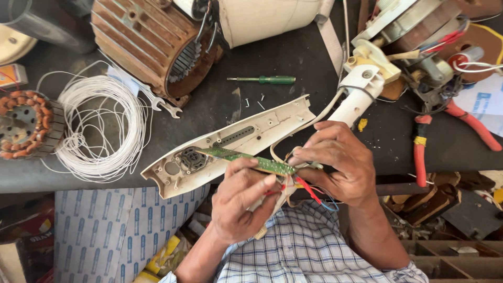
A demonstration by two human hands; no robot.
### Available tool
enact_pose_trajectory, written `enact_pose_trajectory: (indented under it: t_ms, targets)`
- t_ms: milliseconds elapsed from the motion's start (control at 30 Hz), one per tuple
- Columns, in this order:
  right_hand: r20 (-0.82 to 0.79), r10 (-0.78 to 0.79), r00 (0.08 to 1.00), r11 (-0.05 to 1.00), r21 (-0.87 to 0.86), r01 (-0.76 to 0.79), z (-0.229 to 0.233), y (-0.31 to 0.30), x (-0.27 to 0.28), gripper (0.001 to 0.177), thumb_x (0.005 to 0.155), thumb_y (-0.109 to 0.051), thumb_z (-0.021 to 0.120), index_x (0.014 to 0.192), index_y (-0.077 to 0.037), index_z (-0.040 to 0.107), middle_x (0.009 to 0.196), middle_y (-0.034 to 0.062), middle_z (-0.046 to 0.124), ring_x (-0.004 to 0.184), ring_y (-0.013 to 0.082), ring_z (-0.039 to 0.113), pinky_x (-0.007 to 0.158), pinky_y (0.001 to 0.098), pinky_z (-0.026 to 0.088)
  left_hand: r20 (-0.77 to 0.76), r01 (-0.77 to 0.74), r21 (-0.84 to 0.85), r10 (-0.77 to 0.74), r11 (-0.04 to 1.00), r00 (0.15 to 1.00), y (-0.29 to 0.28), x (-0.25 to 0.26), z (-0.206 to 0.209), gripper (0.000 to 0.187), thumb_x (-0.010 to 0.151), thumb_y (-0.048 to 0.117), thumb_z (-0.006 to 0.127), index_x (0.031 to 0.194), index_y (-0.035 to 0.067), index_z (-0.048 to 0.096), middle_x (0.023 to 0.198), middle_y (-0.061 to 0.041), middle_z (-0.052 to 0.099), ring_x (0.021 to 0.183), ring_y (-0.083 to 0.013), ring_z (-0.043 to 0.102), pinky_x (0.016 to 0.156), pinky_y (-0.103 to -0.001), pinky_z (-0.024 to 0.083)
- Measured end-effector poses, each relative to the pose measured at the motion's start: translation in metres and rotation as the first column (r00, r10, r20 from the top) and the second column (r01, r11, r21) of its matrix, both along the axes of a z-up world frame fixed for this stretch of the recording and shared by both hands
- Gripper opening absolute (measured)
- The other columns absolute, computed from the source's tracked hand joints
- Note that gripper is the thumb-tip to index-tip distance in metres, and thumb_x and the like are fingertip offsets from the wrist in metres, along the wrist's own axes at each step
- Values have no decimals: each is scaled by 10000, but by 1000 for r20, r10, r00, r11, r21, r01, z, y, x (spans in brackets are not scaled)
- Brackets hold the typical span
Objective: The person works on a disassembled white plastic housing with an internal circuit board, repeatedly handling and twisting colored wires. They occasionally use a screwdriver to adjust components inside the housing while seated at a cluttered workbench.
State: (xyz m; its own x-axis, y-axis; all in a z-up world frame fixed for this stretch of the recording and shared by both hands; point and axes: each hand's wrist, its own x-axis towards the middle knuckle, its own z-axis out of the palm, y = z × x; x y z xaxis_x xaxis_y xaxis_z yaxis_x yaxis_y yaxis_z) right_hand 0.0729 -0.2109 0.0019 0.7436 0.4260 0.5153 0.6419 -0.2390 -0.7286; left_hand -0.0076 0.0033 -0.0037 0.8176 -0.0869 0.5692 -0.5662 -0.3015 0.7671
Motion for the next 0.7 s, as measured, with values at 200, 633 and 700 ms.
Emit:
enact_pose_trajectory:
  t_ms: [200,633,700]
  targets:
    - [3,-12,1000,1000,0,12,-4,-4,-2,475,720,-292,889,1116,-119,694,908,-20,740,927,195,676,1012,455,527,8,46,45,-47,998,999,-1,-7,-1,497,886,-83,806,1319,85,629,908,0,682,838,-148,689,1034,-387,517]
    - [-20,24,1000,999,32,-23,-2,-1,-2,395,741,-288,862,1063,-141,686,858,-63,749,912,146,675,1012,426,524,15,96,28,-96,995,995,5,-5,-2,488,872,-86,814,1305,67,648,882,7,661,798,-141,662,1008,-388,531]
    - [-21,28,999,1000,15,-28,-2,-2,-1,382,733,-277,864,1051,-145,698,835,-68,747,901,145,672,996,417,532,11,71,21,-71,997,997,3,-5,-2,492,883,-86,818,1317,65,643,872,9,656,782,-132,650,1000,-380,530]
